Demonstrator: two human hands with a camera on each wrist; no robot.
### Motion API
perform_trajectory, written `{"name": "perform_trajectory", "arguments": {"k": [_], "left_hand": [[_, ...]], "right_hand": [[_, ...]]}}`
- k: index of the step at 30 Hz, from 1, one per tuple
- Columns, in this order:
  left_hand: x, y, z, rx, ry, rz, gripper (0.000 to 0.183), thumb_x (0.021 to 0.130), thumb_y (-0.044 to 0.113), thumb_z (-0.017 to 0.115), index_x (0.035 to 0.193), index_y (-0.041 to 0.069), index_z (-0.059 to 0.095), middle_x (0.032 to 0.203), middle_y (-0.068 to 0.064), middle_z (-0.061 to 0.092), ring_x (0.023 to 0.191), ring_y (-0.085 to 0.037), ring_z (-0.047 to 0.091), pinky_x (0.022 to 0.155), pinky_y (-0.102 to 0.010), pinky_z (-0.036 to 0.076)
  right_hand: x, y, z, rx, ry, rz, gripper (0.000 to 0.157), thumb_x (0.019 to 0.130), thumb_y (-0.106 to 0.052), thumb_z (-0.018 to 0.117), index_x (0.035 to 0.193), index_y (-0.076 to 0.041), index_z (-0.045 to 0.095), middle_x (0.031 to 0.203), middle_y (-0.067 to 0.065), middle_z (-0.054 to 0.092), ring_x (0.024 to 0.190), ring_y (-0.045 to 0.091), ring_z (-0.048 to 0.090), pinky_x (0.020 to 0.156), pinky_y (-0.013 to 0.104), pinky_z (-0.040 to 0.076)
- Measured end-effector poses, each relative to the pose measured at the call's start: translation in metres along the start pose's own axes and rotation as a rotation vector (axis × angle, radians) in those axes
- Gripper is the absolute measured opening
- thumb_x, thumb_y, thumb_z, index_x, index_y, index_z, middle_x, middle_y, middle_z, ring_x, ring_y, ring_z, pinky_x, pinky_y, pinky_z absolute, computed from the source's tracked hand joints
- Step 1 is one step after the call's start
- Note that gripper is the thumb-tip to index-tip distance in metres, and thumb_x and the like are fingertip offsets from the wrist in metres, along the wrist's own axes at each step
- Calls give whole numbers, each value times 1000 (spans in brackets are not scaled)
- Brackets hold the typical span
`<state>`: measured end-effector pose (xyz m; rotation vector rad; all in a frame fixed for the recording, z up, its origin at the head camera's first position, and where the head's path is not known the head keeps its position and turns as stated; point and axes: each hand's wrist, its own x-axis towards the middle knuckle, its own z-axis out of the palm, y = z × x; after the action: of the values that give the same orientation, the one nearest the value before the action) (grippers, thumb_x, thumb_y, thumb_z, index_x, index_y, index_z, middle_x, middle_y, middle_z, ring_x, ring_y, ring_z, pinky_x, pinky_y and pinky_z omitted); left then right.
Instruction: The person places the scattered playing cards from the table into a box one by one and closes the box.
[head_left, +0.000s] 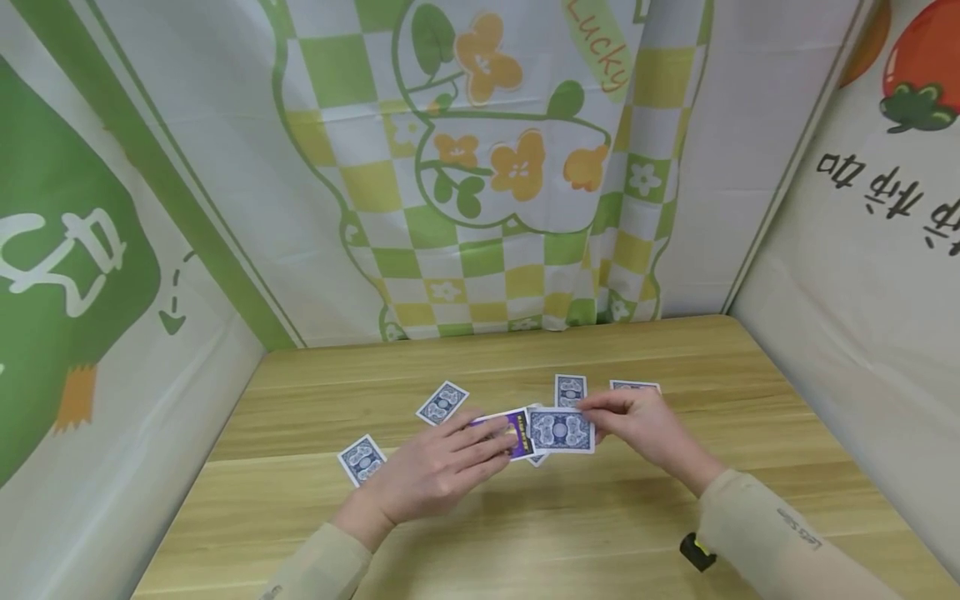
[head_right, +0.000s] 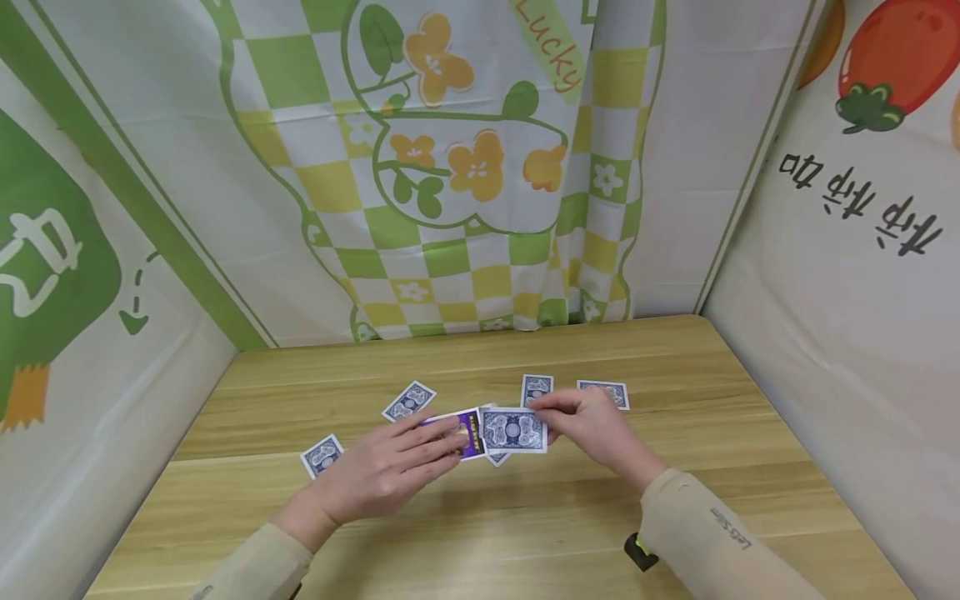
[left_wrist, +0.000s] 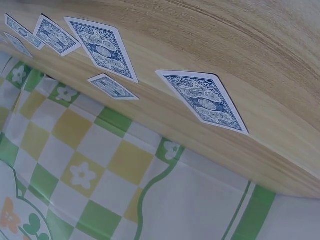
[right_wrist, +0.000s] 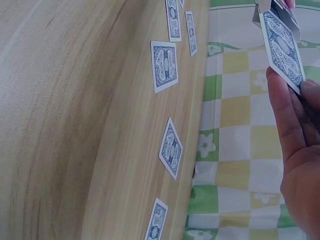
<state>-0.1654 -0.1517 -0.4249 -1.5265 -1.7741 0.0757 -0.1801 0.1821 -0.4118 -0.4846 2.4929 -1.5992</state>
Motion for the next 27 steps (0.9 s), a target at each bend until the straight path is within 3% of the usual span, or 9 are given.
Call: {"name": "perform_trajectory", "arguments": {"k": [9,15,27], "left_hand": [[3,1,1,-5,-21,-1,34,105,15,45,123,13,73,141,-8,63,135,-27,57,116,-46,44],[4,1,2,-6,-15,-1,33,105,15,45,122,13,74,140,-7,64,134,-26,57,116,-46,45],[3,4,6,-4,-17,5,34,105,14,45,122,14,74,140,-7,64,134,-26,58,112,-48,49]], "right_hand": [[5,-4,8,42,12,-33,26,96,-13,71,116,4,69,89,12,77,67,24,72,65,36,65],[8,-6,15,60,30,-10,18,95,-16,73,102,0,68,82,10,77,65,27,72,61,39,65],[8,-8,28,24,37,-33,14,95,-18,73,98,-4,69,70,8,69,61,24,67,56,40,63]]}}
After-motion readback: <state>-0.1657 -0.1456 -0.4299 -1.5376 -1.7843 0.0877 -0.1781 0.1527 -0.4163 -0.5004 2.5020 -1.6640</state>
